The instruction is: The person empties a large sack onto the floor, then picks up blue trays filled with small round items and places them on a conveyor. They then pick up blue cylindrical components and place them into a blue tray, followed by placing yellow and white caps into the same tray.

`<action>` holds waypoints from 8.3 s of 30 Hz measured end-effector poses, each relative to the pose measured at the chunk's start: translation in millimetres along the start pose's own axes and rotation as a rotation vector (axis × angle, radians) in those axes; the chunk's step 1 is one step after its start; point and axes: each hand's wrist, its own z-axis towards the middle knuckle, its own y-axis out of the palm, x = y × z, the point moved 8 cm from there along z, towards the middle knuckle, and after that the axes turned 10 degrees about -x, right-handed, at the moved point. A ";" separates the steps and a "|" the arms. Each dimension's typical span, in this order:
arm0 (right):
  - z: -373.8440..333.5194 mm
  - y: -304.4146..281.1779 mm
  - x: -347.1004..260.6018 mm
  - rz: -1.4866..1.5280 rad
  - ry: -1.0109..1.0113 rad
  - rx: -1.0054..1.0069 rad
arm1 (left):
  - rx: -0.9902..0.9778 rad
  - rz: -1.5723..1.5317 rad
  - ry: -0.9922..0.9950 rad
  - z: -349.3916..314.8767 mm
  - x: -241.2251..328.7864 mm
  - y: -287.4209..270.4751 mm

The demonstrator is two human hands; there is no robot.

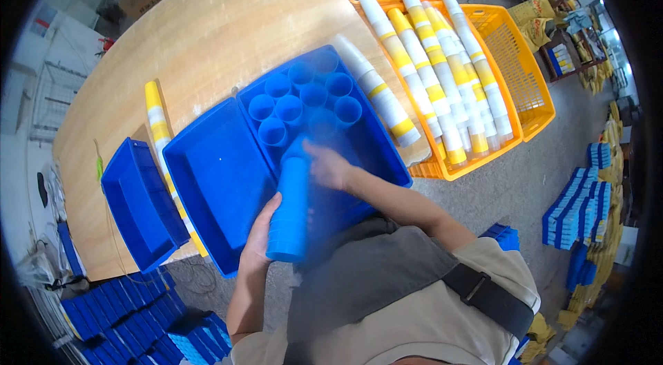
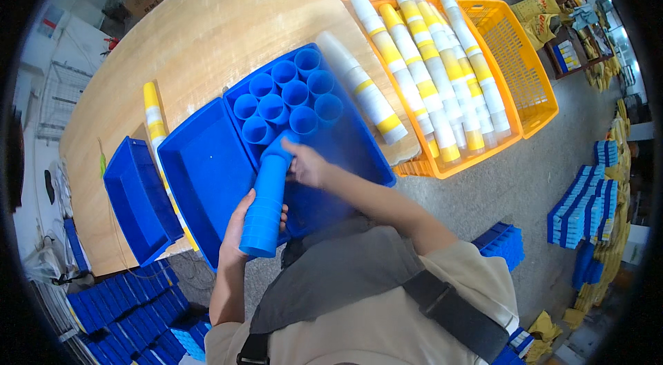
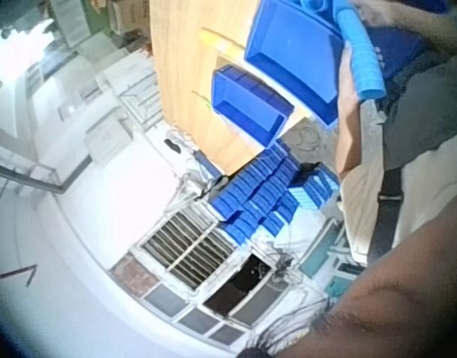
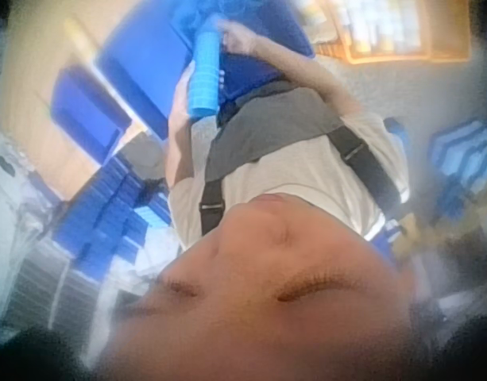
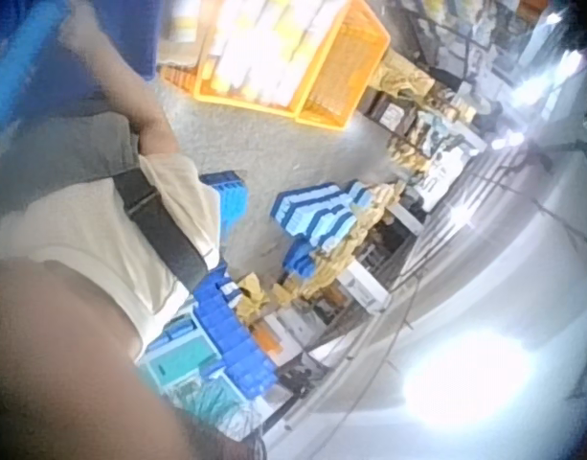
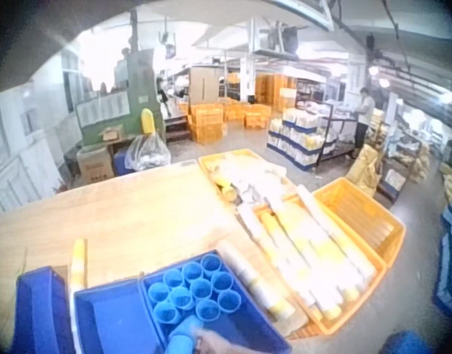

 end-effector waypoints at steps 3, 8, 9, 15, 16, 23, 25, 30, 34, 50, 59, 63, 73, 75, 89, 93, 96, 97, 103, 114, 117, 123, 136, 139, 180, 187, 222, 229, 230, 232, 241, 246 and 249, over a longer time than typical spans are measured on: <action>-4.2 -0.8 7.6 0.078 0.082 0.043 | -0.030 -0.048 0.042 -6.6 -6.2 -2.4; -12.0 -1.2 25.4 -0.155 0.163 0.004 | 0.013 0.165 -0.033 -20.6 -29.4 -14.8; -12.6 -5.8 25.8 -0.075 0.117 0.084 | 0.002 0.130 -0.037 -22.6 -32.4 -15.5; -39.8 4.4 14.5 -0.268 0.103 0.042 | -0.078 0.077 -0.040 -16.5 -32.1 -4.0; -46.6 4.3 6.2 -0.283 0.143 0.020 | -0.056 0.095 -0.088 -14.3 -33.7 -2.7; -80.3 -11.4 -6.1 0.041 0.049 0.116 | -0.242 -0.034 -0.172 4.7 -40.2 35.5; -71.5 -0.3 9.3 -0.234 0.131 -0.088 | -0.230 0.025 -0.182 8.1 -41.3 35.0; -64.8 -21.3 4.4 0.114 -0.081 0.019 | -0.247 0.019 -0.154 5.1 -41.6 33.1; -63.5 -4.7 10.2 -0.127 0.057 -0.059 | -0.234 -0.079 -0.154 -0.3 -51.2 33.3; -101.3 -79.9 -2.1 0.328 -0.341 0.208 | -0.197 -0.213 -0.232 -6.1 -92.7 34.8; -137.5 -70.4 0.3 0.288 -0.214 0.144 | -0.022 -0.767 0.192 86.7 -74.0 -2.3; -165.5 -58.4 -3.6 -0.006 -0.058 0.171 | -0.045 -0.510 0.099 89.7 -98.8 14.2; -249.1 -115.2 -50.4 0.011 -0.335 0.329 | -0.076 0.197 0.429 103.1 -64.4 129.1; -282.4 -140.9 -68.1 0.023 -0.419 0.403 | -0.070 0.304 0.415 120.0 -71.3 164.1; -618.1 -684.1 -380.7 -0.388 -0.577 1.222 | -0.311 1.433 0.601 399.8 -294.5 494.3; -565.9 -846.7 -445.3 -0.860 -0.267 1.270 | -0.412 1.902 0.830 466.4 -394.2 590.9; -508.7 -928.4 -469.6 -1.201 -0.048 1.346 | -0.435 1.884 0.789 515.9 -411.2 626.3; -494.2 -947.7 -474.4 -1.257 -0.013 1.395 | -0.415 1.896 0.780 531.9 -407.7 633.7; -435.5 -1029.8 -494.0 -1.460 0.015 1.491 | -0.150 1.838 0.763 591.7 -367.4 641.4; -487.0 -781.6 -534.9 -1.216 -0.422 0.257 | -0.035 1.183 0.705 605.7 -307.8 670.6; -506.2 -718.3 -535.1 -1.019 -0.416 0.083 | 0.130 0.487 0.587 615.3 -297.2 650.0; -440.2 -931.2 -507.1 -1.438 0.302 0.836 | -0.141 0.097 0.345 594.8 -302.1 619.0; -486.9 -925.4 -484.0 -1.372 0.175 1.066 | 0.003 0.031 0.193 479.6 -311.1 565.1; -523.4 -845.2 -500.2 -1.296 0.017 1.097 | -0.012 -0.019 0.231 435.4 -301.6 562.6; -215.3 39.4 26.9 -0.252 0.197 -0.591 | 0.270 0.065 0.570 -62.6 -221.4 149.1; -224.0 69.1 0.7 -0.154 0.114 -0.723 | 0.218 0.319 0.430 -73.4 -206.8 154.5; -174.3 117.3 47.8 -0.390 -0.653 -0.047 | 0.384 1.496 0.393 -125.5 -86.5 56.1; -94.3 30.6 53.4 0.260 -0.155 -0.046 | 0.168 0.884 0.197 -132.3 -102.9 37.2; -80.1 20.5 53.7 0.320 -0.113 -0.070 | 0.070 0.765 0.282 -132.9 -99.3 38.2; -71.2 5.9 69.9 0.411 -0.009 -0.011 | 0.091 0.482 0.256 -128.6 -106.3 20.4; -146.4 90.5 76.3 -0.111 -0.164 -0.281 | -0.020 0.491 0.171 -109.3 -134.6 35.8; -193.5 122.6 -17.8 -0.698 -0.745 -0.027 | 0.553 1.534 0.275 -130.3 -112.4 64.0; -192.1 83.3 -68.1 -0.336 -0.745 0.098 | 0.521 1.345 0.239 -139.7 -111.9 54.4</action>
